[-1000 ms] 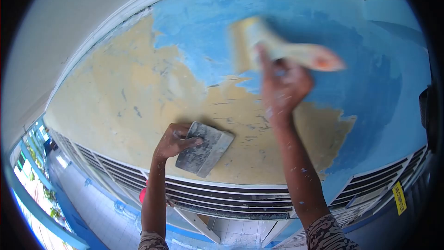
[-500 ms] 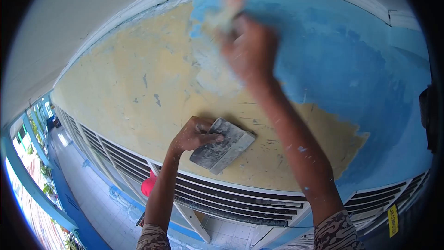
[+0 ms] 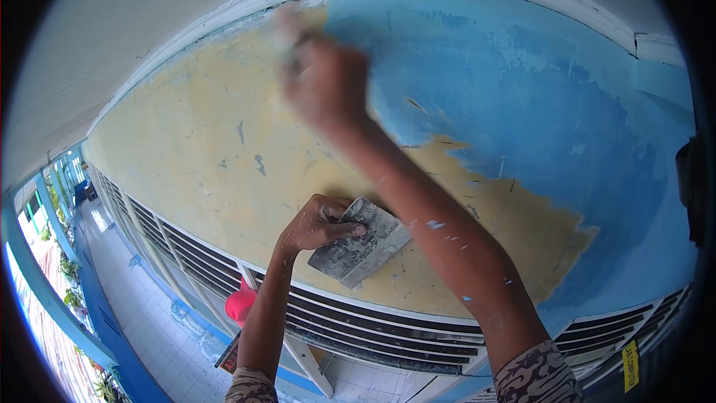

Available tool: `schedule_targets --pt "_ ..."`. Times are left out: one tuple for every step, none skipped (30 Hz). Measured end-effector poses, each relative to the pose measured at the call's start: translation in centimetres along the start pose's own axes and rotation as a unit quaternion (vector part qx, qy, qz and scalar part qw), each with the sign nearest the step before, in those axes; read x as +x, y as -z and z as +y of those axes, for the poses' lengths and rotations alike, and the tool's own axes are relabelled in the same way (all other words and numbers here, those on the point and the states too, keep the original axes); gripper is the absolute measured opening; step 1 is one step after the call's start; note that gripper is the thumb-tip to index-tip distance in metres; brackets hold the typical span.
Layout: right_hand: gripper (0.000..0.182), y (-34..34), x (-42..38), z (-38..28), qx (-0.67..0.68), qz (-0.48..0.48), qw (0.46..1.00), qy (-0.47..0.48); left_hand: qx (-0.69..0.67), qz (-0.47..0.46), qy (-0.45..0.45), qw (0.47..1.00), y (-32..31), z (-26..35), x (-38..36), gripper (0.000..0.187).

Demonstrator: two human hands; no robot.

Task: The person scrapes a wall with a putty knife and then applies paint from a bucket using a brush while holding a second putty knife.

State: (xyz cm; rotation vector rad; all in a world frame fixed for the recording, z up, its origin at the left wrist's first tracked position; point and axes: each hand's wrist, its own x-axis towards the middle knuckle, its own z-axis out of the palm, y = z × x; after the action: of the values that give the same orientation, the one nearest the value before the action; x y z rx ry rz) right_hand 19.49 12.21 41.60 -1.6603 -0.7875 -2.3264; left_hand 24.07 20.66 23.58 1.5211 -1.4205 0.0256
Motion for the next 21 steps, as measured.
schedule_targets --pt "0.027 1.4 1.4 1.6 -0.012 0.037 0.997 -0.064 -0.016 -0.009 0.013 1.000 0.1 0.0 -0.1 0.025" --pt "0.032 3.1 2.7 3.5 -0.034 0.079 0.992 -0.090 -0.015 -0.005 0.015 1.000 0.1 0.0 -0.1 0.025" --pt "0.028 4.9 3.6 5.0 -0.057 0.105 0.987 -0.109 -0.008 -0.007 0.017 1.000 0.1 0.0 -0.2 0.025" --pt "0.025 7.3 4.2 5.1 -0.078 0.125 0.984 -0.098 0.000 -0.009 0.018 1.000 0.3 0.0 -0.2 0.024" --pt "0.022 8.7 4.5 4.5 -0.099 0.146 0.981 -0.085 0.003 -0.005 0.018 1.000 0.4 0.3 -0.2 0.024" --pt "0.022 8.5 4.5 3.9 -0.095 0.146 0.981 -0.084 0.011 -0.009 0.043 0.999 0.4 0.7 -0.2 0.024" --pt "0.014 8.4 4.5 3.5 -0.127 0.178 0.976 -0.018 0.018 -0.015 0.066 0.998 0.5 1.0 -0.2 0.024" --pt "0.012 8.2 4.6 3.2 -0.161 0.208 0.964 0.048 0.021 -0.017 0.059 0.998 0.6 0.4 -0.1 0.024" --pt "0.019 6.4 3.8 3.1 -0.223 0.184 0.951 0.106 0.020 -0.016 0.057 0.998 0.7 0.5 -0.1 0.024" --pt "0.020 4.6 3.0 1.8 -0.192 0.134 0.964 0.128 0.024 -0.024 0.048 0.998 0.7 0.7 0.0 0.024" --pt "0.018 2.2 1.7 1.0 -0.149 0.068 0.978 0.130 0.029 -0.034 0.041 0.998 0.7 0.9 0.1 0.024" --pt "0.023 0.7 0.7 0.2 -0.142 -0.030 0.974 0.174 0.029 -0.037 0.041 0.998 0.6 0.9 0.1 0.024" --pt "0.020 -0.7 -0.1 0.1 -0.121 -0.057 0.953 0.273 0.028 -0.027 0.038 0.999 0.5 0.8 0.0 0.024" --pt "0.015 -1.3 -0.5 0.0 -0.093 -0.174 0.935 0.294 0.028 -0.016 0.035 0.999 0.5 0.8 0.0 0.025" --pt "0.015 -1.2 -0.4 0.4 -0.095 -0.171 0.935 0.294 0.031 -0.018 0.034 0.999 0.6 0.7 0.0 0.025" --pt "0.015 -1.1 -0.3 0.9 -0.039 -0.137 0.960 0.241 0.018 -0.019 0.042 0.999 0.6 0.6 0.0 0.025" --pt "0.015 -0.8 -0.3 1.5 0.019 -0.103 0.977 0.186 0.003 -0.020 0.051 0.999 0.6 0.4 -0.1 0.025" --pt "0.005 1.5 1.0 2.1 -0.009 -0.078 0.989 0.125 0.001 -0.018 0.051 0.999 0.6 -0.1 -0.1 0.025" --pt "0.022 4.1 1.7 3.2 -0.010 -0.059 0.998 -0.007 0.009 -0.018 0.050 0.999 0.8 -0.6 -0.2 0.025" --pt "0.041 7.1 2.4 5.2 -0.071 -0.004 0.996 -0.055 0.017 -0.018 0.049 0.999 0.8 -0.9 -0.2 0.025" --pt "0.043 11.1 2.9 6.6 -0.149 0.027 0.984 -0.098 0.015 -0.018 0.051 0.998 0.6 -0.9 -0.3 0.025"
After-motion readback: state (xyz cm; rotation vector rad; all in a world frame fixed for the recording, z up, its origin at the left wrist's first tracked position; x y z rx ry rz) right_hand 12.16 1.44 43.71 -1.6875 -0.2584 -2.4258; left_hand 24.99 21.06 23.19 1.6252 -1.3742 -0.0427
